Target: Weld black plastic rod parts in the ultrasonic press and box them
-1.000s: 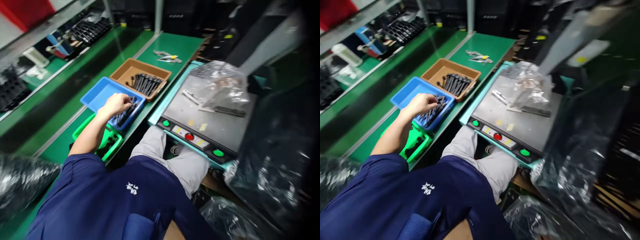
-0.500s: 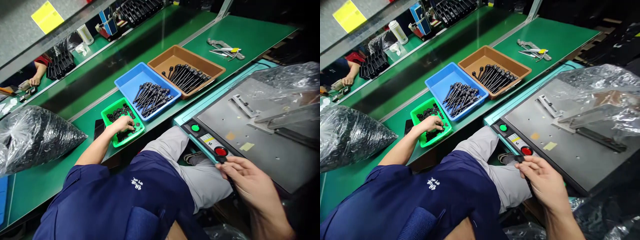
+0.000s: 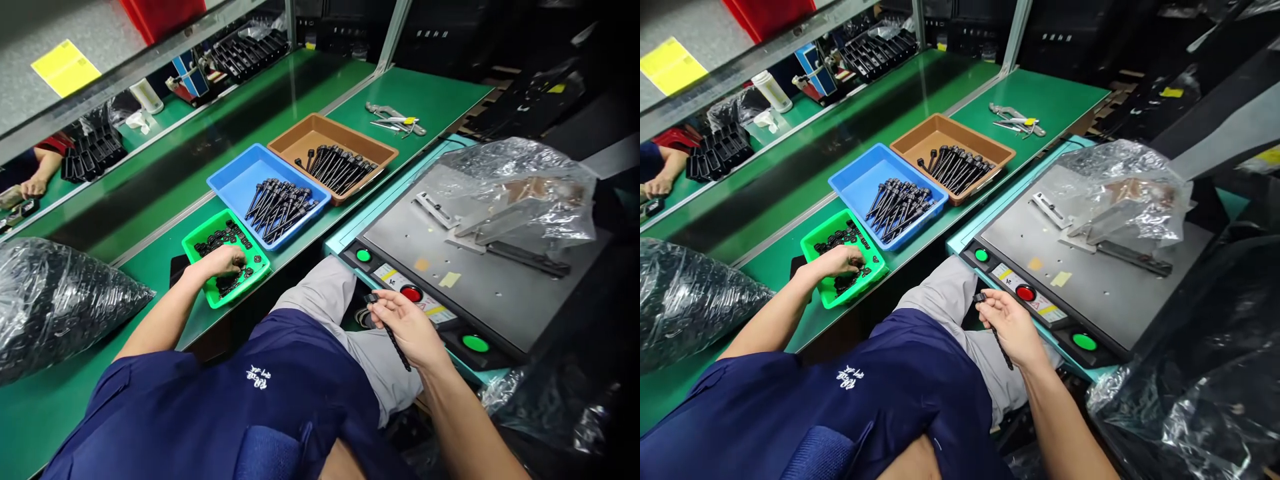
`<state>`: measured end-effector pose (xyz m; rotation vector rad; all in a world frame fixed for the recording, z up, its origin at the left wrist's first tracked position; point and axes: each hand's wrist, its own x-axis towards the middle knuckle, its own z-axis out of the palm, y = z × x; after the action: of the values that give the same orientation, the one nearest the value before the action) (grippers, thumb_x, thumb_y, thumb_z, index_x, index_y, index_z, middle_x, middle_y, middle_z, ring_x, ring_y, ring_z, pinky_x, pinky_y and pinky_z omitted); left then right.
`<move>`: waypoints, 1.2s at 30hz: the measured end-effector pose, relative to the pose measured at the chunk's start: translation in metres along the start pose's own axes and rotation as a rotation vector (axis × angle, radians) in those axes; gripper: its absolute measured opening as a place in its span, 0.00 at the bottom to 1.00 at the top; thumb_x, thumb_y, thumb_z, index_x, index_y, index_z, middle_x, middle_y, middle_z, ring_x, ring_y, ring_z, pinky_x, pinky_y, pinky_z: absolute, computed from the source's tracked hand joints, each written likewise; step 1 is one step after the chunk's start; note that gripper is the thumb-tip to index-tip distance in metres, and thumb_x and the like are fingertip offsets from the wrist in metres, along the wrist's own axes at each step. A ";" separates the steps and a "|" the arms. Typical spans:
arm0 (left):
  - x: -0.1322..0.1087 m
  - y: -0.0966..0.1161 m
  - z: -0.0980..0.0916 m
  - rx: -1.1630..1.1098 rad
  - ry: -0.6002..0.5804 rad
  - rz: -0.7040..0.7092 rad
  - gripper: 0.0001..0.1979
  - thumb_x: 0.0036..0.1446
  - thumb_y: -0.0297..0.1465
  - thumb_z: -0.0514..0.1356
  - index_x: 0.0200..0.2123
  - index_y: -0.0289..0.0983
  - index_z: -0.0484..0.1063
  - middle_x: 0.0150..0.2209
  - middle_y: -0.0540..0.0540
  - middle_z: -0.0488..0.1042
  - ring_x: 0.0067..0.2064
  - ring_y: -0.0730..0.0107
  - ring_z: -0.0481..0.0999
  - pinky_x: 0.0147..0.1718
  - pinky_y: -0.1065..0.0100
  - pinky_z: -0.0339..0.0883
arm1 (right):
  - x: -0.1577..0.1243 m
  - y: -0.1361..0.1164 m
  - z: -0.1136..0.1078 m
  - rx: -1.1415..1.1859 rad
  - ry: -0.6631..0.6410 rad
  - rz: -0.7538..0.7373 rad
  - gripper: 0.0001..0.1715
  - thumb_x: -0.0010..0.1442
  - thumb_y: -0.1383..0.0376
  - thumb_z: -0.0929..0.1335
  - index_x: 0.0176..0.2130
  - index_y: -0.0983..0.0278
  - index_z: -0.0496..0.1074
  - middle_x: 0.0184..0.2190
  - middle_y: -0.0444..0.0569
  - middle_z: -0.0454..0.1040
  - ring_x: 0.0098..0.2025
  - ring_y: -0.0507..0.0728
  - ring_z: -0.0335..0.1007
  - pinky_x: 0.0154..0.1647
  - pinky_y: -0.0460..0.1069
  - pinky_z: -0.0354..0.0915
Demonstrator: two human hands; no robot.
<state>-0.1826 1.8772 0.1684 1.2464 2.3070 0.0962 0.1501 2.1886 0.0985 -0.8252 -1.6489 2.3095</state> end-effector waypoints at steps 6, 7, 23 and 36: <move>-0.004 0.007 -0.004 0.059 -0.018 0.005 0.14 0.54 0.36 0.58 0.39 0.36 0.77 0.35 0.43 0.76 0.35 0.62 0.73 0.36 0.65 0.65 | 0.002 0.001 0.005 -0.004 -0.069 -0.028 0.33 0.49 0.49 0.78 0.45 0.65 0.71 0.28 0.45 0.71 0.24 0.52 0.69 0.21 0.46 0.65; -0.005 0.009 -0.004 0.055 -0.012 0.011 0.15 0.54 0.36 0.58 0.41 0.36 0.77 0.36 0.43 0.76 0.37 0.62 0.73 0.37 0.65 0.66 | 0.002 0.002 0.006 -0.004 -0.076 -0.039 0.32 0.50 0.49 0.78 0.46 0.65 0.71 0.28 0.45 0.71 0.23 0.52 0.69 0.21 0.46 0.64; -0.005 0.013 -0.021 -0.152 0.035 -0.109 0.19 0.48 0.49 0.66 0.28 0.37 0.74 0.26 0.48 0.73 0.28 0.68 0.68 0.28 0.67 0.61 | 0.000 0.012 0.010 0.022 -0.038 -0.112 0.28 0.52 0.51 0.77 0.46 0.65 0.72 0.31 0.44 0.68 0.24 0.51 0.69 0.21 0.45 0.64; 0.078 0.174 -0.054 -0.752 0.199 0.456 0.21 0.42 0.45 0.74 0.30 0.34 0.78 0.27 0.47 0.75 0.29 0.70 0.73 0.30 0.68 0.69 | 0.010 -0.026 0.047 -0.061 0.020 -0.385 0.20 0.57 0.53 0.73 0.44 0.64 0.73 0.33 0.48 0.75 0.30 0.53 0.73 0.32 0.50 0.72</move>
<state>-0.1105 2.0489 0.2353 1.3327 1.7862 1.1668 0.1126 2.1642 0.1303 -0.4852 -1.7015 1.9891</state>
